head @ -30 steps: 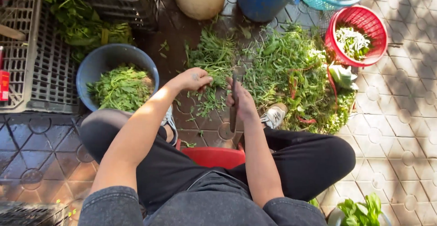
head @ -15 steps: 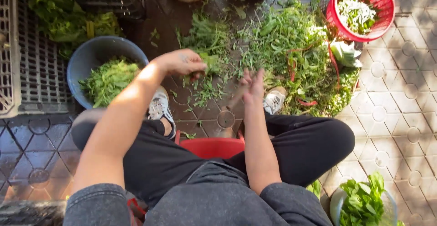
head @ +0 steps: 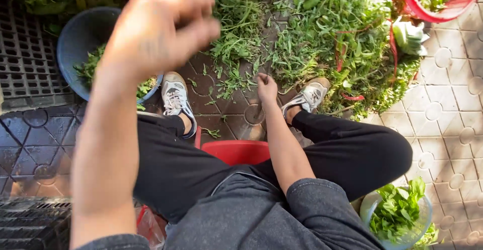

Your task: Trimming the stems of leafy green vegetables with a knife and placing them in a bucket.

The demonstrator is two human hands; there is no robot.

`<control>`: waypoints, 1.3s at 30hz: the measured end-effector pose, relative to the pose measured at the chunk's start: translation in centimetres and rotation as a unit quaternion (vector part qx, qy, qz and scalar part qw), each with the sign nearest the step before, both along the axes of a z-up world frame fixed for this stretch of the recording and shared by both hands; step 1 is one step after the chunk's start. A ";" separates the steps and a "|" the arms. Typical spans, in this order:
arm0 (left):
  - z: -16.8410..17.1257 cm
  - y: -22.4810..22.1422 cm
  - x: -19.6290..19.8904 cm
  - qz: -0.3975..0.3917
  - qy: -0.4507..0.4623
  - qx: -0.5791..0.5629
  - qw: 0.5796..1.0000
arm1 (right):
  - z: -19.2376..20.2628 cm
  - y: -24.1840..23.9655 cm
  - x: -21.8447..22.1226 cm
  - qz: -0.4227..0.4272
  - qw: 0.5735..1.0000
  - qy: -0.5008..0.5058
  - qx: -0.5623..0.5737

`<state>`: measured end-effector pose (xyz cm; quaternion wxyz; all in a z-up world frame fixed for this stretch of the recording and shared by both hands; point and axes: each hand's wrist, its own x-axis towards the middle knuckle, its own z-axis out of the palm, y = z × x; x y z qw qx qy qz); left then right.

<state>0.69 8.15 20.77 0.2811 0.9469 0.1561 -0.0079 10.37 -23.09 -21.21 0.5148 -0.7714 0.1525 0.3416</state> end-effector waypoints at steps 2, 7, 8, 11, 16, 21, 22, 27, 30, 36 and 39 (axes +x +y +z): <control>-1.9 -1.5 -3.6 -0.017 -0.040 -0.203 0.978 | -3.7 0.3 -0.4 0.175 0.969 -0.094 -0.148; -6.5 -0.3 -7.0 -0.071 0.061 0.088 0.992 | -6.9 1.6 -0.7 0.375 0.873 -0.192 -0.247; -6.1 -0.2 -7.2 -0.066 0.055 0.085 0.993 | -5.7 2.5 -0.9 0.420 0.849 -0.181 -0.263; -5.2 -0.4 -5.5 -0.059 0.104 0.088 0.989 | -5.7 2.6 0.4 0.460 0.818 -0.206 -0.278; -6.5 -1.0 -3.0 -0.072 0.097 0.050 0.991 | 1.3 3.3 3.3 0.406 0.901 -0.091 -0.119; -17.1 -4.0 1.0 -0.129 0.042 0.169 0.976 | 9.9 3.1 3.2 0.218 0.969 -0.084 0.076; -19.5 -4.9 2.0 -0.142 0.023 0.162 0.976 | 11.3 2.9 3.1 0.204 0.967 -0.098 0.119; -21.5 -7.5 5.2 -0.168 0.027 0.104 0.980 | 17.8 2.1 3.0 0.154 0.946 -0.170 0.227; -19.3 -7.8 5.3 -0.105 0.064 -0.030 0.992 | 21.6 1.8 2.0 0.090 0.944 -0.183 0.260; -17.9 -6.9 5.5 -0.011 0.052 -0.126 0.991 | 21.4 2.4 -0.7 -0.004 0.921 0.017 0.389; -17.6 -7.5 4.9 -0.035 0.074 -0.139 0.987 | 18.3 4.3 -1.0 -0.001 0.910 0.013 0.415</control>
